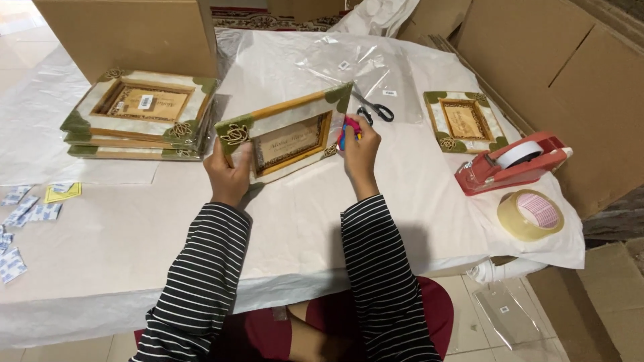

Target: Decorating the borders of picture frames with small adhesive ornaments and adjusting the frame backing.

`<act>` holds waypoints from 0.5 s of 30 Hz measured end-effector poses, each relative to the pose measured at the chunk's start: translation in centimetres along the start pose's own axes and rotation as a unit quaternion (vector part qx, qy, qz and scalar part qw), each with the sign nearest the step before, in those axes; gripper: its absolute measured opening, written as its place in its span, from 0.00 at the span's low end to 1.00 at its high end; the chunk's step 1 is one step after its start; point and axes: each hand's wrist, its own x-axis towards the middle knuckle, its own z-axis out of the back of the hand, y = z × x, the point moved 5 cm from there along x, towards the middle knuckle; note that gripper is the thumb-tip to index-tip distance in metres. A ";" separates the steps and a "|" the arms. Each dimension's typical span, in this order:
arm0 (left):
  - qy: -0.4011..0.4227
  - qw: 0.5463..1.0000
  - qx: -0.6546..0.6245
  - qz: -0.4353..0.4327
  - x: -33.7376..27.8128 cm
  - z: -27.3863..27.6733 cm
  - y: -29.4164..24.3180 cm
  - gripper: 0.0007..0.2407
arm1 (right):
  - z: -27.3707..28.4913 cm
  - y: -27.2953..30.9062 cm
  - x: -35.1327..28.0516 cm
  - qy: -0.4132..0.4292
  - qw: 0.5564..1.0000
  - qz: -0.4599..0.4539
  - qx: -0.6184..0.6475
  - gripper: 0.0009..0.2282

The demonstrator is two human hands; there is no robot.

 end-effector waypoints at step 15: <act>0.002 0.998 0.027 -0.061 -0.6 0.1 1.6 0.13 | 0.5 0.4 0.0 -0.038 0.984 0.173 0.029 0.12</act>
